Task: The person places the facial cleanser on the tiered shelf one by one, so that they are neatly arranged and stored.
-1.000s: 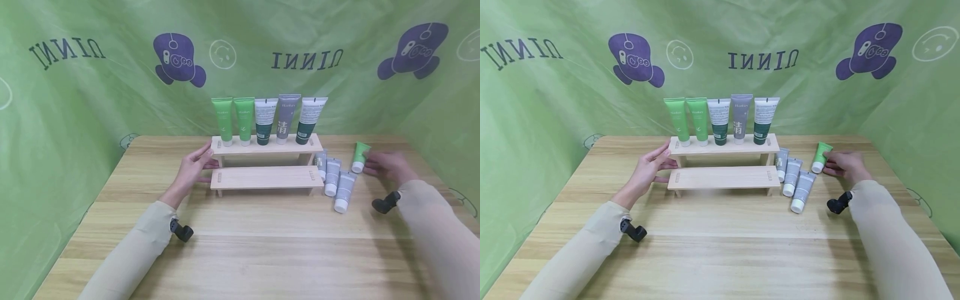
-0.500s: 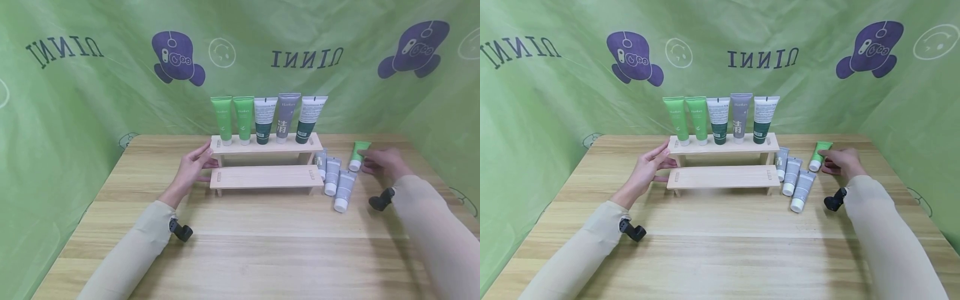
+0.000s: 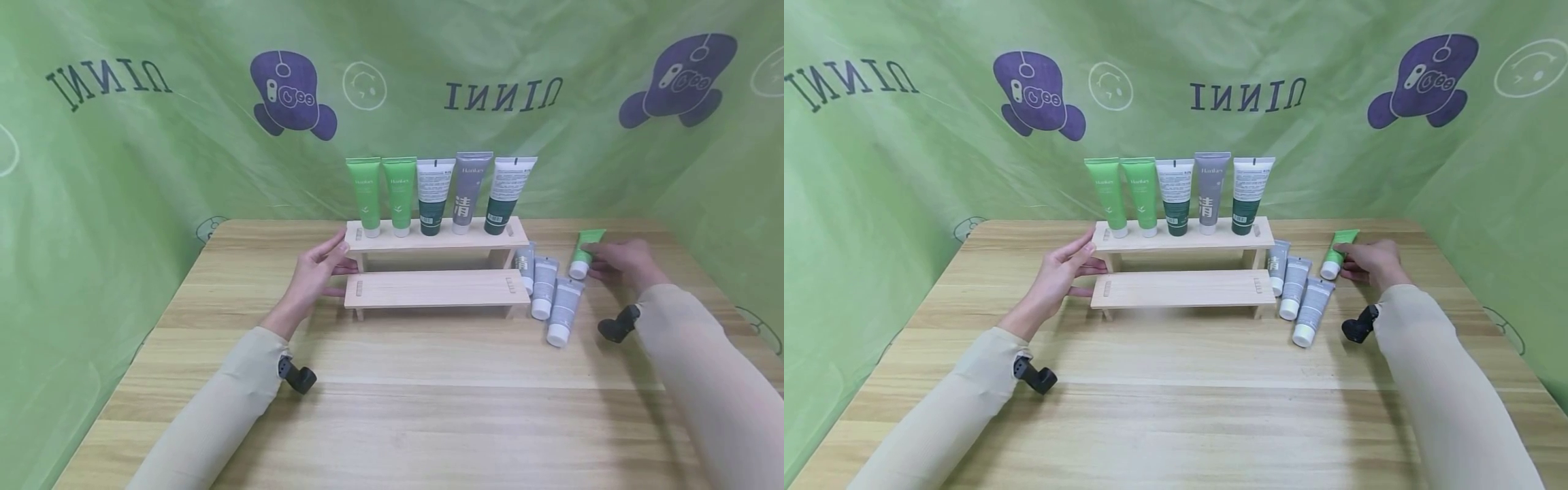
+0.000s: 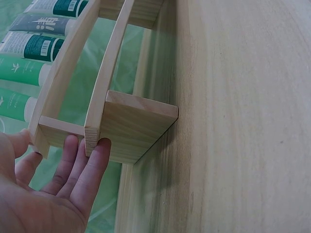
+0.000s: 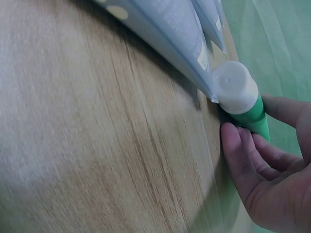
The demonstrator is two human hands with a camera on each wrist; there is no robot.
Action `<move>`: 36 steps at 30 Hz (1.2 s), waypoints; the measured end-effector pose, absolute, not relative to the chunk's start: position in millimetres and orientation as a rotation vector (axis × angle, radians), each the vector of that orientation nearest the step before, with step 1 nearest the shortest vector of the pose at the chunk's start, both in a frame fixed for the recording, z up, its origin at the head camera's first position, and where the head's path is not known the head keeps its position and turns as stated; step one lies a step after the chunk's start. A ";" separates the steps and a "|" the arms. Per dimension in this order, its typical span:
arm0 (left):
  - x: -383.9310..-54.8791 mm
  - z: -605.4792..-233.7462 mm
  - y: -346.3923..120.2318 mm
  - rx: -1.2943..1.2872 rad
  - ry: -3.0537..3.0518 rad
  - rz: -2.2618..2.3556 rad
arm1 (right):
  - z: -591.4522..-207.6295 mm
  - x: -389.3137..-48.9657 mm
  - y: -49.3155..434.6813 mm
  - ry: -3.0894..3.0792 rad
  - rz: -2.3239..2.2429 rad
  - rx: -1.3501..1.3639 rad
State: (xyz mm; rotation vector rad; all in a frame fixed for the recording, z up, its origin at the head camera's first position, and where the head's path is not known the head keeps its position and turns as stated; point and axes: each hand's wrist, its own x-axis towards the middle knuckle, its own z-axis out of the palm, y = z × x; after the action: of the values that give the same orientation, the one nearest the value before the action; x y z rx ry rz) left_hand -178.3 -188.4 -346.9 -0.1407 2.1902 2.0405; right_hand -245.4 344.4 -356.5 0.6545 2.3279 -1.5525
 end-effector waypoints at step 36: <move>-176.4 -345.1 -186.8 -0.137 2.207 2.040 | -356.4 -243.3 354.1 2.272 -1.531 0.453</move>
State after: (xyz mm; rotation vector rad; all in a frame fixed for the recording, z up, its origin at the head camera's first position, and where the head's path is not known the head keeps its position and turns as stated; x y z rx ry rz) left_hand -176.4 -186.8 -345.1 -0.1365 2.2065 2.0401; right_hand -243.3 354.1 -356.4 0.4533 2.2717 -1.5310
